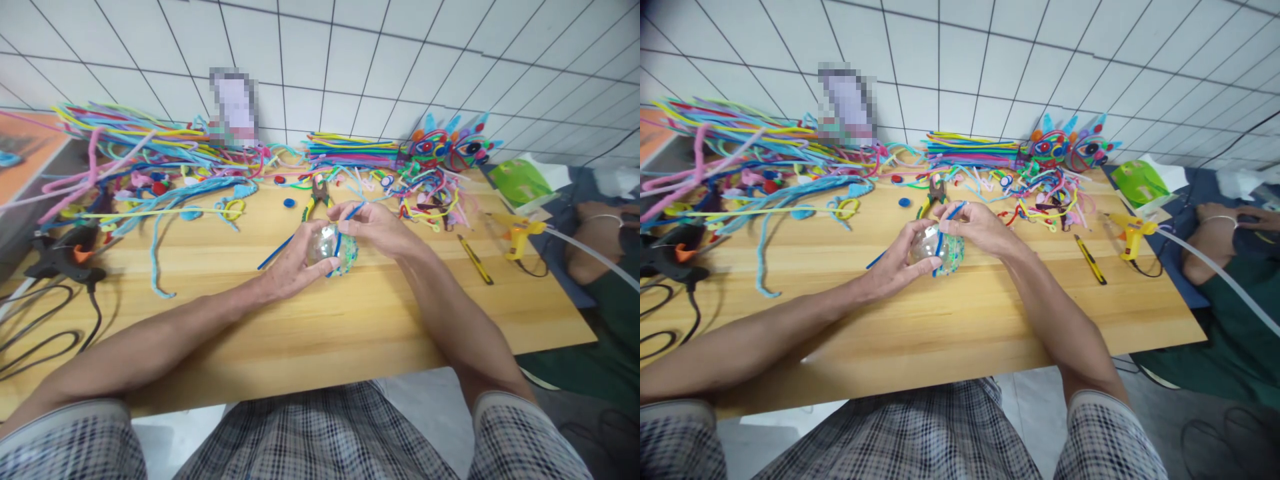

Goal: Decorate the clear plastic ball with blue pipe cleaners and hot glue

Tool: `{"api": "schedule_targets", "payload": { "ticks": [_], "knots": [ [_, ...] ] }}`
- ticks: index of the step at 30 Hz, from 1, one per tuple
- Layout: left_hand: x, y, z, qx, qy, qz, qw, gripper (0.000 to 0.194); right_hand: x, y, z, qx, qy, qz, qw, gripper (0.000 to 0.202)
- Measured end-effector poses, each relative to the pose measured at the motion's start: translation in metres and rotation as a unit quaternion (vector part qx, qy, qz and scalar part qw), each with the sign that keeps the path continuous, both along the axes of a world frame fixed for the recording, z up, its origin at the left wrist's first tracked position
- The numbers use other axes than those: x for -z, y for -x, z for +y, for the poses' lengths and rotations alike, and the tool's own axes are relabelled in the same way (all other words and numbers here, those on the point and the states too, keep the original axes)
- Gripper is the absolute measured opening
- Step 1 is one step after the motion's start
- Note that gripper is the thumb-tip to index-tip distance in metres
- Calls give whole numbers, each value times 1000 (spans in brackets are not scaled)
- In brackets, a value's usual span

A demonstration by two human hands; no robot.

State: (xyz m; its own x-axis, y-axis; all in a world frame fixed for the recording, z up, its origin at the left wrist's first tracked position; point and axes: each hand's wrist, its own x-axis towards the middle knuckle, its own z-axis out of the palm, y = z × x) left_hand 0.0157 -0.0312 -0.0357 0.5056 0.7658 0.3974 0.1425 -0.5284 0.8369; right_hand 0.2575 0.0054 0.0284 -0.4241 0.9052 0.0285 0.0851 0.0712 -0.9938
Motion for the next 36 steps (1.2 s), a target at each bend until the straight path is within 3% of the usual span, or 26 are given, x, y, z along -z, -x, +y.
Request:
{"api": "schedule_targets", "payload": {
  "ticks": [5,10,15,29,36],
  "knots": [
    [1,0,1,13,3,-8,1000,64,-3,0,-3,-6,-20,-12,1000,47],
    [0,0,2,30,12,-3,999,62,-7,-9,1,-88,-44,-23,995,34],
    [2,0,5,47,18,-15,999,66,1,-11,6,-146,-51,-25,988,29],
    [4,1,5,52,17,-23,998,65,2,-4,1,-123,-86,-27,988,29],
    [-3,1,4,47,21,-5,999,66,1,-5,0,-99,-40,19,994,32]
  ]
}}
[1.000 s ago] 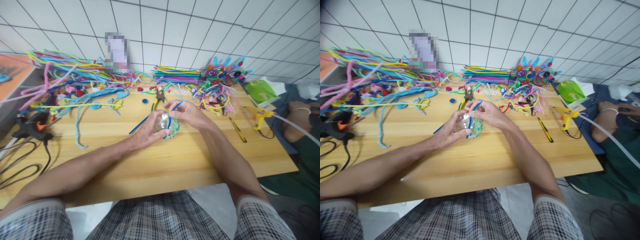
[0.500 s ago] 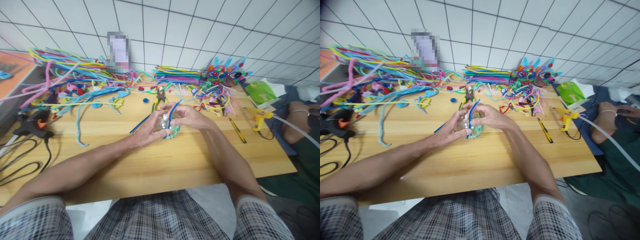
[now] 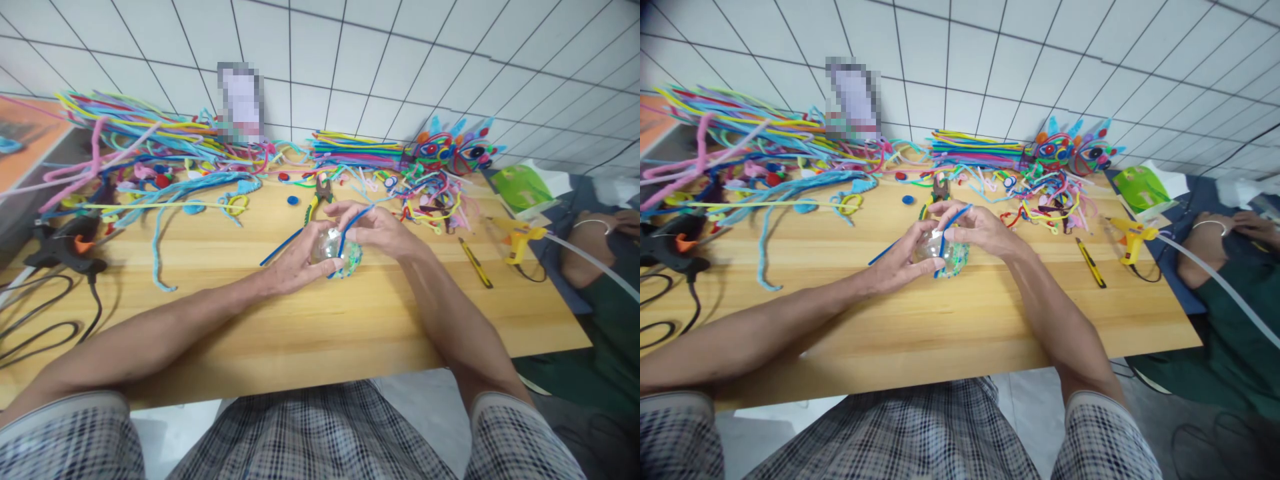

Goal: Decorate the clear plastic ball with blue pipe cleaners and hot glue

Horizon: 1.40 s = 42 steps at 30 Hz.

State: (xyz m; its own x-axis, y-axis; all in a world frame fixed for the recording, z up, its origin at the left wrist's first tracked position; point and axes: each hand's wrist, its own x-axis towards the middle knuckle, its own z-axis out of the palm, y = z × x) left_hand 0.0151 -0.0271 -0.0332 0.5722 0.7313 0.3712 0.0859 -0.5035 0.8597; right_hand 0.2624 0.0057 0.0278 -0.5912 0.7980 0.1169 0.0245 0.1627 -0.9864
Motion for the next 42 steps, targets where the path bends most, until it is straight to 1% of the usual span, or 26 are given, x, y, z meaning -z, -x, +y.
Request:
{"api": "schedule_targets", "payload": {
  "ticks": [6,11,14,17,20,24,31,37,42],
  "knots": [
    [-1,1,0,3,-14,2,1000,64,-2,-1,0,16,30,-6,999,37],
    [0,1,0,4,-17,-3,1000,65,5,1,1,41,73,-6,996,42],
    [0,1,0,2,-25,-6,1000,65,9,2,3,37,96,5,995,46],
    [-1,1,0,3,-36,1,999,64,10,1,2,30,113,14,993,52],
    [-1,0,0,10,-52,-4,999,64,9,3,0,30,116,19,993,51],
    [-1,-1,1,20,-75,-7,997,64,8,7,-2,42,111,24,993,46],
    [0,0,0,15,-66,-2,998,64,8,6,-3,37,151,37,987,53],
    [2,0,1,18,-74,-13,997,67,13,5,1,53,139,34,988,46],
    [5,0,2,2,-79,-15,997,69,14,7,1,68,143,43,986,53]
  ]
}}
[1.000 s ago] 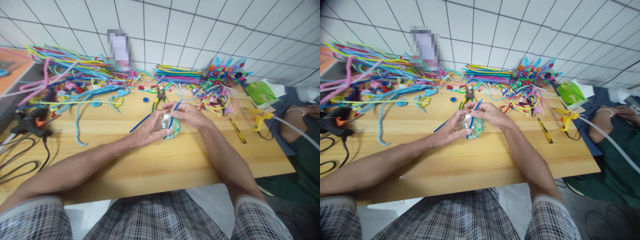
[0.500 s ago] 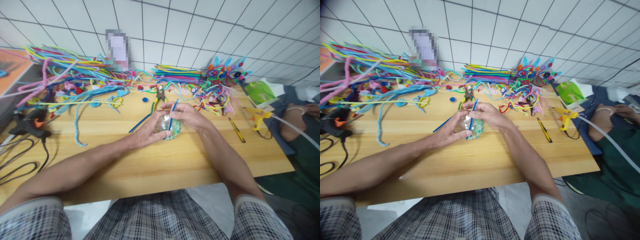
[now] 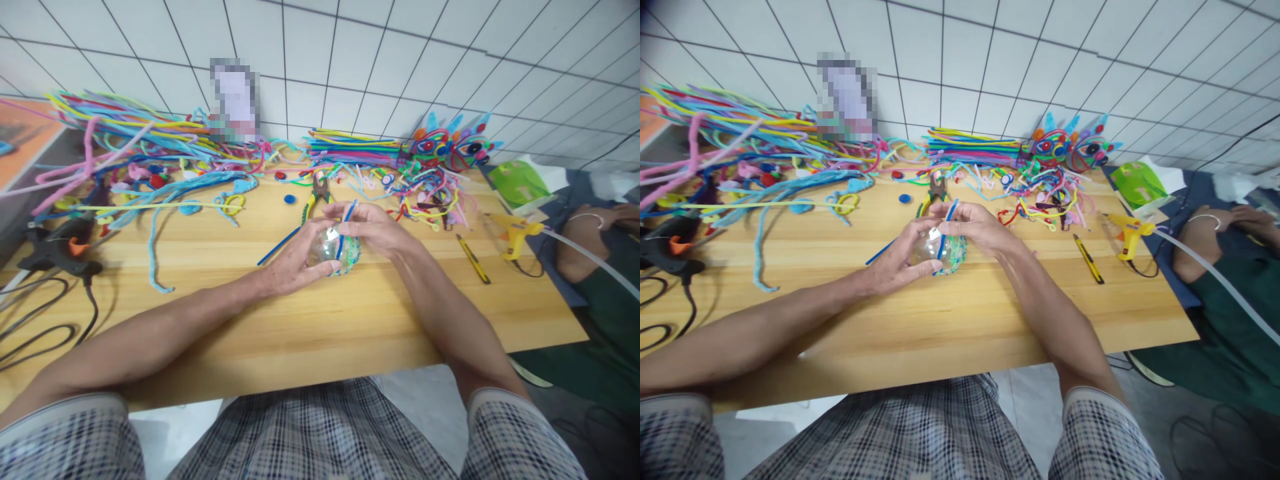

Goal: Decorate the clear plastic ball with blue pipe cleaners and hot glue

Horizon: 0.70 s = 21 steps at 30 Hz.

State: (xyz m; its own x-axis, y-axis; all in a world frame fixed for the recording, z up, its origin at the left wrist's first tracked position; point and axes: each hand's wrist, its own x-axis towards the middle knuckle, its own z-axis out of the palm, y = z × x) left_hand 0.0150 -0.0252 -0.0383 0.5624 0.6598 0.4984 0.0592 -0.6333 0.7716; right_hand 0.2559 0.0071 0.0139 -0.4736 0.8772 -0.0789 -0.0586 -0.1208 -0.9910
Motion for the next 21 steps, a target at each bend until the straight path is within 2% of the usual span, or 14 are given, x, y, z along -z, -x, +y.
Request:
{"api": "schedule_targets", "payload": {
  "ticks": [7,13,17,21],
  "knots": [
    [2,-1,3,8,-52,-9,999,73,-2,4,-1,-8,-5,1,1000,51],
    [1,-1,4,7,-51,3,999,74,-1,4,0,-4,-20,-11,1000,45],
    [-1,-2,0,-19,-18,-13,1000,71,0,5,0,4,-22,-27,999,45],
    [-5,-3,0,-44,63,-5,997,64,0,7,0,11,-30,-34,999,46]
  ]
}}
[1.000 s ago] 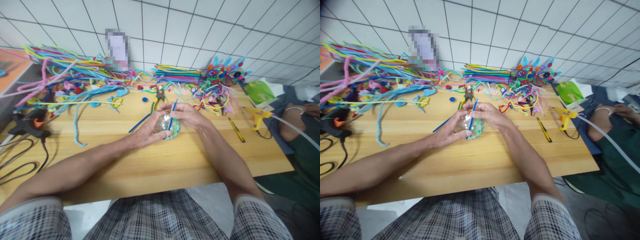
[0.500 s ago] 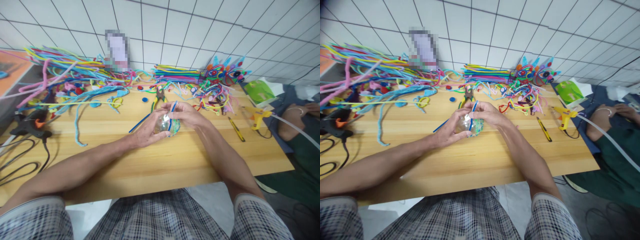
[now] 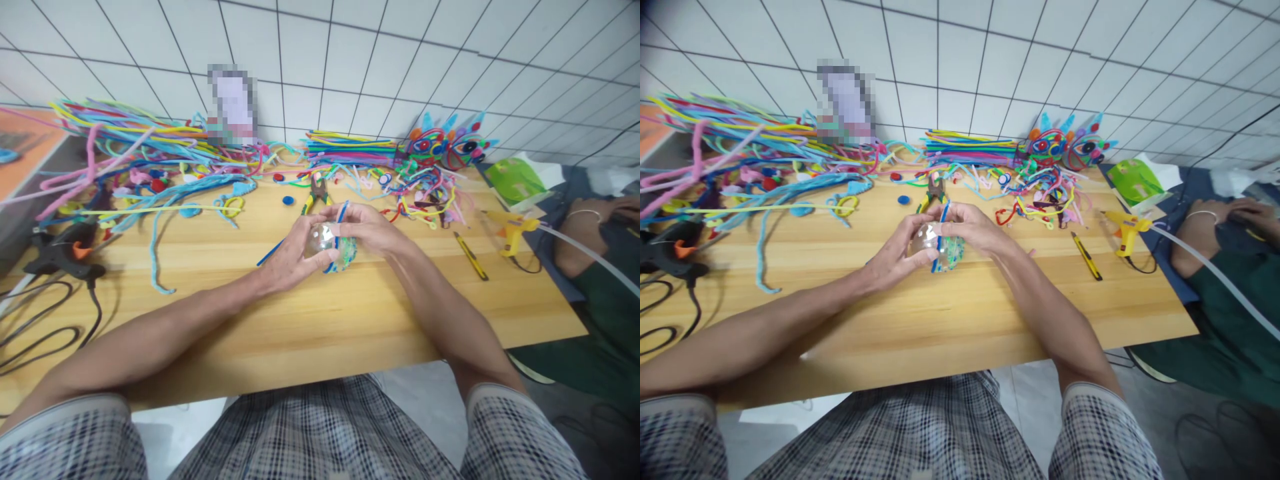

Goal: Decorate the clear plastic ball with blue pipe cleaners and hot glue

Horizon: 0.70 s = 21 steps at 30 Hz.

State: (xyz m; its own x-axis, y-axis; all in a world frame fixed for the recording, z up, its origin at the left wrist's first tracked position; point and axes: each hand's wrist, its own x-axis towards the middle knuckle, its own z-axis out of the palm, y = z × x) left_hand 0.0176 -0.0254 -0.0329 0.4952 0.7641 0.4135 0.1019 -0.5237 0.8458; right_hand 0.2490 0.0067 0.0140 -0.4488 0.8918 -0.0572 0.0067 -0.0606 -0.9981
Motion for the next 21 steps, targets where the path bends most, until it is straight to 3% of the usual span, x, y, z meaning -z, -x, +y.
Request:
{"api": "schedule_targets", "payload": {
  "ticks": [3,8,16,21],
  "knots": [
    [-2,0,1,-6,32,29,999,64,0,2,-1,4,-17,-3,1000,44],
    [-1,0,-3,-5,23,23,999,59,-4,-1,-1,2,-1,-18,1000,44],
    [4,-2,-4,-14,-102,21,994,59,-14,-6,-1,-28,-11,-24,999,49],
    [5,-3,-2,-7,-153,27,988,61,-17,-6,-2,-42,-33,-43,998,38]
  ]
}}
